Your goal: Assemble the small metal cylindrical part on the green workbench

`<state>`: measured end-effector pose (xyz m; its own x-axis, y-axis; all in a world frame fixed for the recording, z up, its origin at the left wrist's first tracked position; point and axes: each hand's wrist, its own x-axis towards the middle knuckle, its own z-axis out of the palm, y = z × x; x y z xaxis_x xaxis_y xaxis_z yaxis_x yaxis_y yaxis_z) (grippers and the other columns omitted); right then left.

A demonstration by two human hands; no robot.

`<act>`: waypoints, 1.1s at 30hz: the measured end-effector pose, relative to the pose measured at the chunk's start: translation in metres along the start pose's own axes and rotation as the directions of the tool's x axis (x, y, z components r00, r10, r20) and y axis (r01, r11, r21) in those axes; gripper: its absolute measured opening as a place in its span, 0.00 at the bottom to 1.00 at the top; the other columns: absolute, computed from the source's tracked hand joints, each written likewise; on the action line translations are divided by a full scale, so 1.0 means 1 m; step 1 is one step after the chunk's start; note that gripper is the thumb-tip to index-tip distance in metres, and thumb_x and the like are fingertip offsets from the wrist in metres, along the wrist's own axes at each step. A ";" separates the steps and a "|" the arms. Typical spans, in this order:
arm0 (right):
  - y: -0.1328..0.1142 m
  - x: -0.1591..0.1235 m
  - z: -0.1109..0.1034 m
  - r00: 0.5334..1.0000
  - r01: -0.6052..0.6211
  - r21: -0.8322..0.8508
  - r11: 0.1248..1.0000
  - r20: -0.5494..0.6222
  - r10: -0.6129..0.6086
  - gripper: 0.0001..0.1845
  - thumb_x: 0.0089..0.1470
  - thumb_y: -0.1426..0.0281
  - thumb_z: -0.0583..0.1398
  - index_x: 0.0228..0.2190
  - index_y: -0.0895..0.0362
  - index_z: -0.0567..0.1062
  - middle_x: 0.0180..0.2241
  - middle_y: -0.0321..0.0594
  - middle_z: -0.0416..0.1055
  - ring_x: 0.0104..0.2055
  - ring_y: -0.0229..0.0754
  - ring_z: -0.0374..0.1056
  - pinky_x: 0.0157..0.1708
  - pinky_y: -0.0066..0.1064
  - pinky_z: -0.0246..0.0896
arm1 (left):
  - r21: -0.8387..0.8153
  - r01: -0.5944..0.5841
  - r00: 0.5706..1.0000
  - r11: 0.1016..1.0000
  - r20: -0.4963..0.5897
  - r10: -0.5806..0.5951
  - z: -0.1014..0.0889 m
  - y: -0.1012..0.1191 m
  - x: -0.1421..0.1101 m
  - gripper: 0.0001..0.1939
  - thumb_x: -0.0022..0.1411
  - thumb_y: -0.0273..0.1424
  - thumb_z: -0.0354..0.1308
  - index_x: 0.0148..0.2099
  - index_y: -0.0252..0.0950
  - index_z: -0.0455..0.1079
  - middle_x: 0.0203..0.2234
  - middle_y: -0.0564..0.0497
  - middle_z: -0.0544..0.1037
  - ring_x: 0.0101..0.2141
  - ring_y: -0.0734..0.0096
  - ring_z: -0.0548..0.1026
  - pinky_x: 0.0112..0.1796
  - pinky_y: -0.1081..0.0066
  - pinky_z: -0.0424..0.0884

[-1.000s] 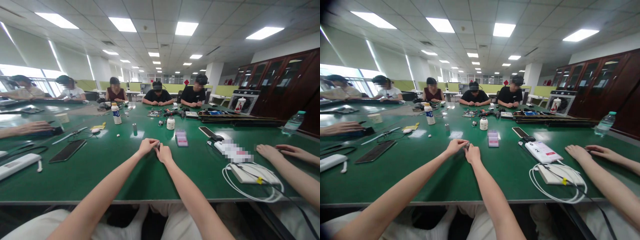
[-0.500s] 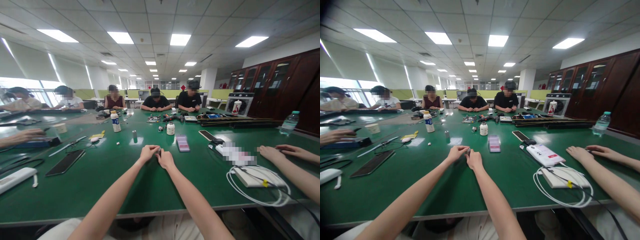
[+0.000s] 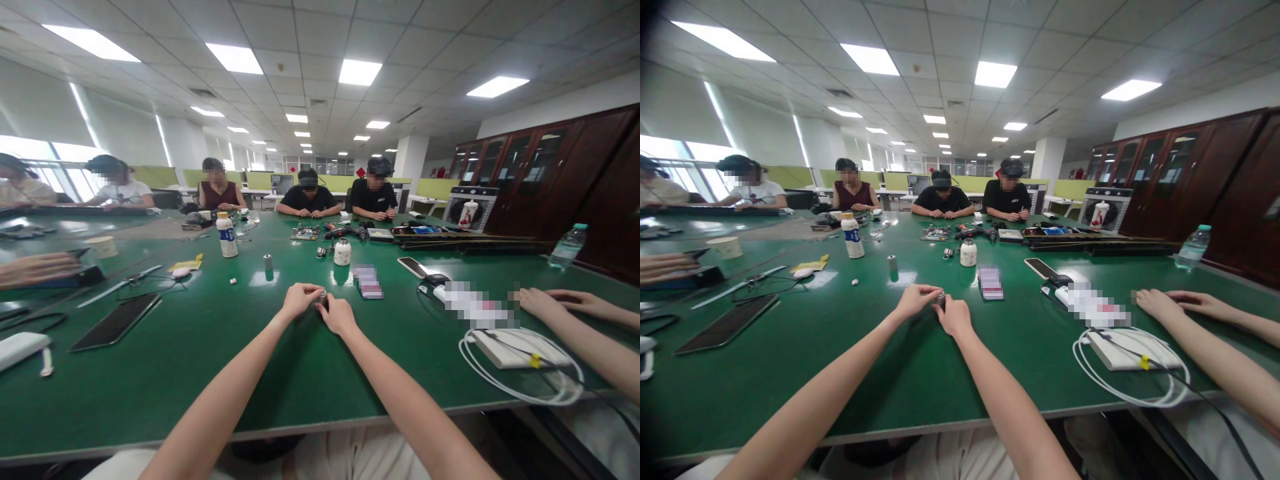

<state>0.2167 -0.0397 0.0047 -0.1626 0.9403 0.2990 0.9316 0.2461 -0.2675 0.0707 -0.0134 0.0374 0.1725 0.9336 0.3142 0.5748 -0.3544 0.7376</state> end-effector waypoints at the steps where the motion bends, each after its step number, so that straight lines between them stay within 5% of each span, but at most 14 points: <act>1: 0.000 0.000 0.000 1.000 -0.001 0.000 1.000 0.000 0.001 0.22 0.64 0.56 0.51 0.46 0.60 0.71 0.40 0.51 0.77 0.43 0.51 0.74 0.41 0.34 0.61 | 0.002 -0.008 1.000 1.000 -0.003 0.008 0.000 0.001 -0.001 0.15 0.56 0.40 0.59 0.40 0.37 0.81 0.37 0.48 0.83 0.41 0.57 0.80 0.45 0.67 0.73; 16: 0.001 0.000 -0.001 1.000 -0.014 0.006 1.000 0.022 0.014 0.23 0.63 0.51 0.51 0.44 0.58 0.69 0.40 0.50 0.77 0.42 0.50 0.74 0.39 0.33 0.61 | -0.096 0.008 0.952 0.995 -0.304 -0.038 0.004 -0.013 -0.002 0.17 0.60 0.44 0.56 0.43 0.39 0.79 0.40 0.49 0.83 0.41 0.63 0.79 0.47 0.67 0.72; 24: 0.000 0.000 -0.002 1.000 -0.006 0.019 1.000 0.025 0.006 0.24 0.63 0.52 0.51 0.44 0.59 0.70 0.40 0.50 0.77 0.43 0.50 0.74 0.39 0.32 0.61 | -0.022 0.160 0.962 0.987 -0.221 -0.161 0.008 -0.032 -0.011 0.12 0.59 0.38 0.59 0.38 0.37 0.79 0.35 0.47 0.83 0.38 0.62 0.80 0.43 0.66 0.73; 33: 0.003 0.000 0.002 1.000 0.008 -0.001 1.000 0.002 -0.008 0.22 0.64 0.54 0.51 0.43 0.59 0.71 0.39 0.49 0.77 0.42 0.49 0.74 0.39 0.31 0.60 | -0.026 0.129 0.964 0.991 -0.232 -0.131 0.019 -0.036 -0.006 0.12 0.59 0.39 0.58 0.37 0.39 0.78 0.33 0.48 0.83 0.38 0.62 0.80 0.42 0.67 0.73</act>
<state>0.2188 -0.0385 0.0023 -0.1703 0.9387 0.2997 0.9307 0.2532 -0.2641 0.0647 -0.0052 -0.0024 -0.0945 0.9340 0.3445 0.5708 -0.2326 0.7874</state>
